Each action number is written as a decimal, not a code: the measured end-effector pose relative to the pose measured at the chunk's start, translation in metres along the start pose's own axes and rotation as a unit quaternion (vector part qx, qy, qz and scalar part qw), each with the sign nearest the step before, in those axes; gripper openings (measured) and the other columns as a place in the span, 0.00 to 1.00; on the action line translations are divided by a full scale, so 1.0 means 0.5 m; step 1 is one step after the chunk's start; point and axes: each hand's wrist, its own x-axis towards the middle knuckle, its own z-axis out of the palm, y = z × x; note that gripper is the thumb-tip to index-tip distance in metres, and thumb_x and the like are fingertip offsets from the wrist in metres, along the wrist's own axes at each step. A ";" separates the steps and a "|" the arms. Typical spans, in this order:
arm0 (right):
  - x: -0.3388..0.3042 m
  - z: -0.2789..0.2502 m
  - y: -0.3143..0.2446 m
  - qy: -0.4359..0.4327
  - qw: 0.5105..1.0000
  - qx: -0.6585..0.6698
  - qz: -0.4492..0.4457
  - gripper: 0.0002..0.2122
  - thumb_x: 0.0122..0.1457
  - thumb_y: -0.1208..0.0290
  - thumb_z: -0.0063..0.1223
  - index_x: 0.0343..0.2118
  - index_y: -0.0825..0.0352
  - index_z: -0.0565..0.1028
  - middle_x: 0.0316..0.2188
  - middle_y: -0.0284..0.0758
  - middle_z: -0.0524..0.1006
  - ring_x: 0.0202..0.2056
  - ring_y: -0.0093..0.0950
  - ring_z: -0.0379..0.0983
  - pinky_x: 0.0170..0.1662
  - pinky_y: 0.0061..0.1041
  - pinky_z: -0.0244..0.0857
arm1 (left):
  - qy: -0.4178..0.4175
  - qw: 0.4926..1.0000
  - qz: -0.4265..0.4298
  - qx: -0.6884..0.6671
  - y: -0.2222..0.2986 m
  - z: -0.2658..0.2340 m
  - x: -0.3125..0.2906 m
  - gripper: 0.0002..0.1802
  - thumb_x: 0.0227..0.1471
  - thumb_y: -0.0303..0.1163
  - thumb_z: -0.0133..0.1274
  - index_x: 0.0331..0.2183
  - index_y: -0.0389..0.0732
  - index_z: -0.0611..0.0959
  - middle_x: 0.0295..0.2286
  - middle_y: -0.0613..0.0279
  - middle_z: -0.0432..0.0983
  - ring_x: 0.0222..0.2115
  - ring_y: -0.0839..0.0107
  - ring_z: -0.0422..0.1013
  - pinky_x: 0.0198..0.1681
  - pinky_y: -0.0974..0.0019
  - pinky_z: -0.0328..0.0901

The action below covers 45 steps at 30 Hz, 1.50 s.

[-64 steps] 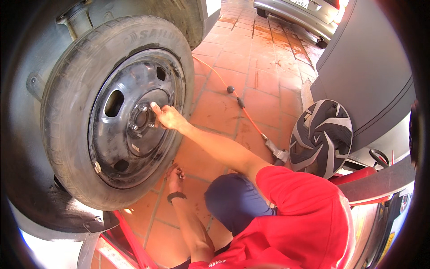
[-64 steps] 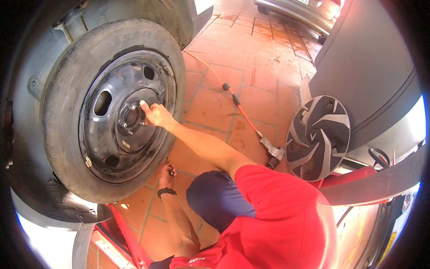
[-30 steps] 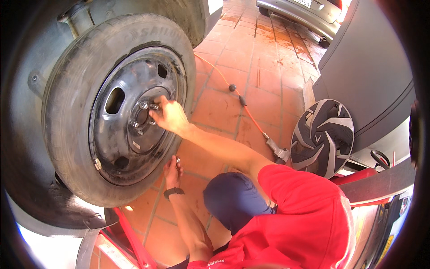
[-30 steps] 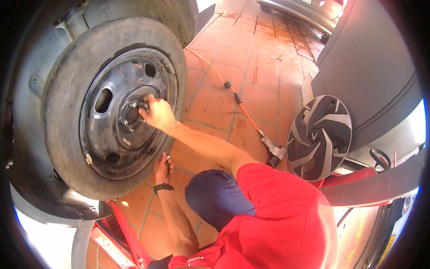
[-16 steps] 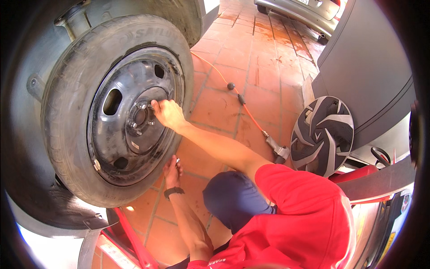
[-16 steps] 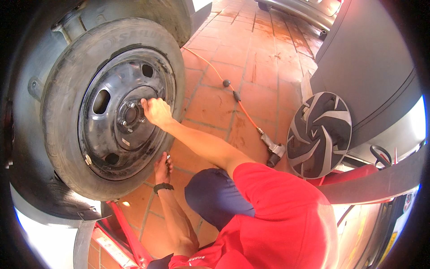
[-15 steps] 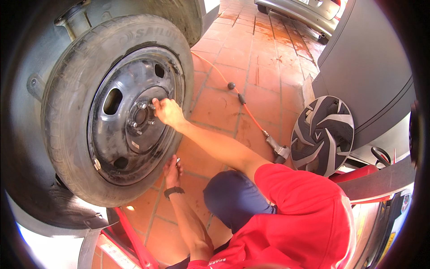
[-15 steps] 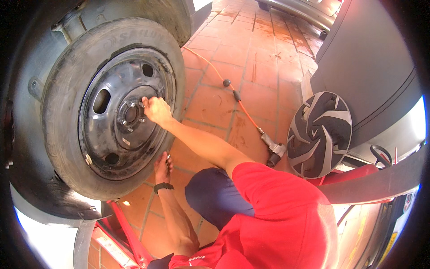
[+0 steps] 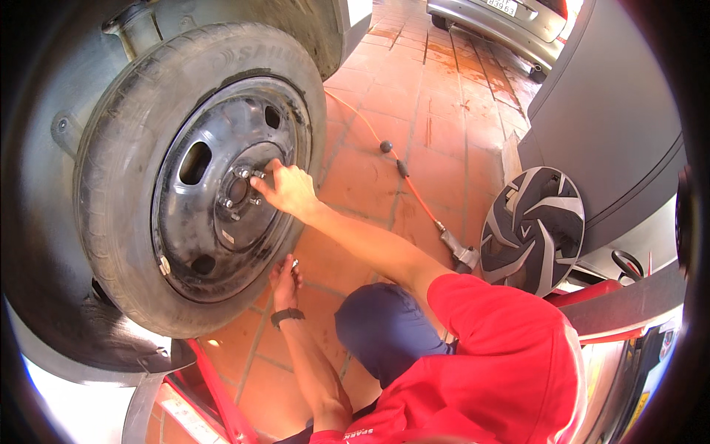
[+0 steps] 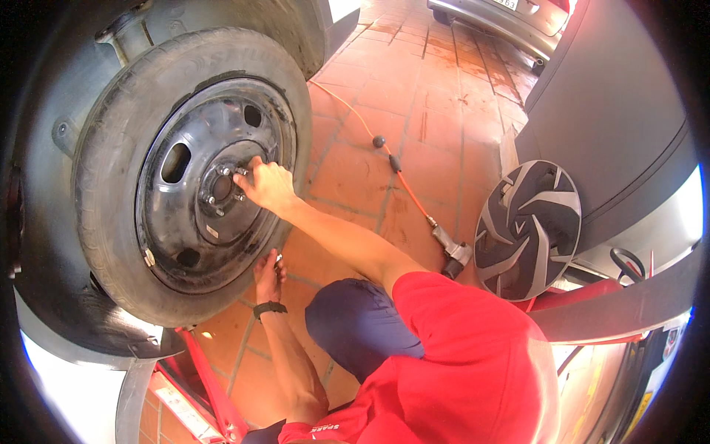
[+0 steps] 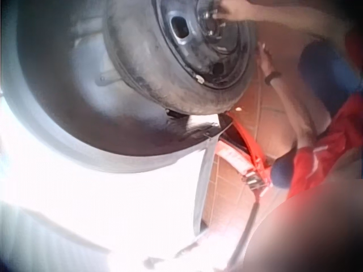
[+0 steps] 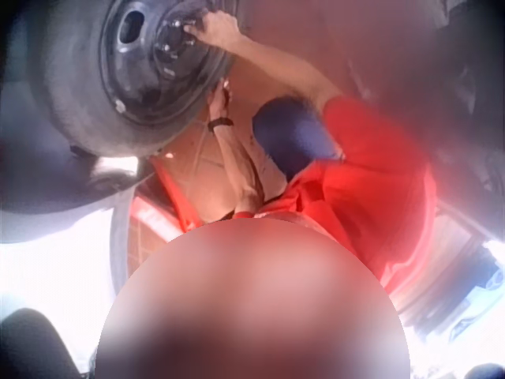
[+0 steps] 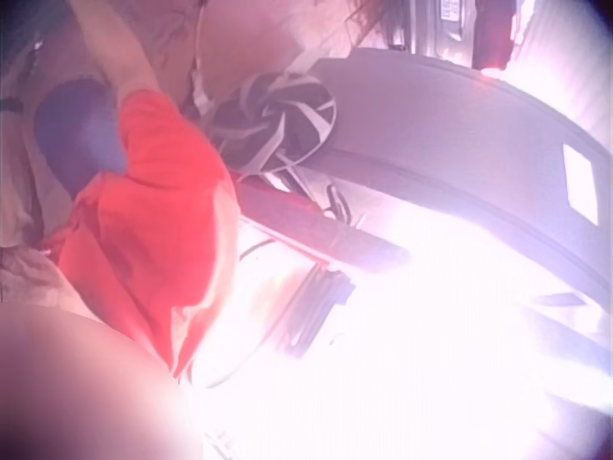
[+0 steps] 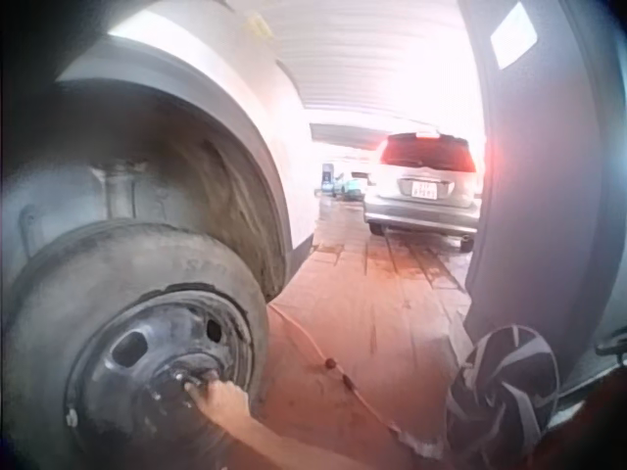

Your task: The person carries a tire to a white car raised on a jack, lifts the tire onto the wheel hub, and secures it by hand-tightening the lug nuts. The person remains crouched or seated on the floor while fastening the nuts.

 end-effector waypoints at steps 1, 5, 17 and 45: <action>-0.001 -0.002 0.001 0.012 1.000 0.002 -0.013 0.32 0.72 0.37 0.49 0.35 0.70 0.84 0.30 0.54 0.85 0.40 0.57 0.84 0.47 0.53 0.77 | 0.002 1.000 -0.003 0.007 0.001 0.002 0.001 0.15 0.70 0.42 0.62 0.37 0.44 0.78 0.24 0.71 0.73 0.20 0.79 0.68 0.20 0.72 0.58; -0.002 -0.006 0.001 -0.027 0.996 0.073 0.053 0.29 0.73 0.41 0.49 0.40 0.71 0.82 0.29 0.53 0.84 0.38 0.56 0.85 0.46 0.53 0.77 | 0.000 1.000 -0.011 0.020 0.002 0.005 0.002 0.14 0.70 0.42 0.62 0.36 0.44 0.78 0.24 0.71 0.73 0.20 0.79 0.67 0.20 0.73 0.57; 0.003 -0.012 -0.006 0.008 0.998 0.049 0.037 0.31 0.74 0.45 0.49 0.28 0.71 0.85 0.27 0.55 0.83 0.38 0.57 0.84 0.43 0.54 0.77 | -0.002 1.000 -0.005 0.013 0.002 0.005 -0.004 0.16 0.69 0.43 0.63 0.37 0.44 0.77 0.25 0.71 0.73 0.19 0.81 0.67 0.19 0.72 0.56; 0.015 0.006 0.006 -0.103 0.967 0.187 0.137 0.34 0.72 0.37 0.48 0.37 0.72 0.86 0.35 0.58 0.85 0.44 0.56 0.84 0.50 0.53 0.76 | 0.042 0.976 0.214 -0.013 0.071 0.037 -0.014 0.18 0.58 0.31 0.74 0.45 0.33 0.85 0.30 0.61 0.82 0.26 0.73 0.76 0.31 0.66 0.73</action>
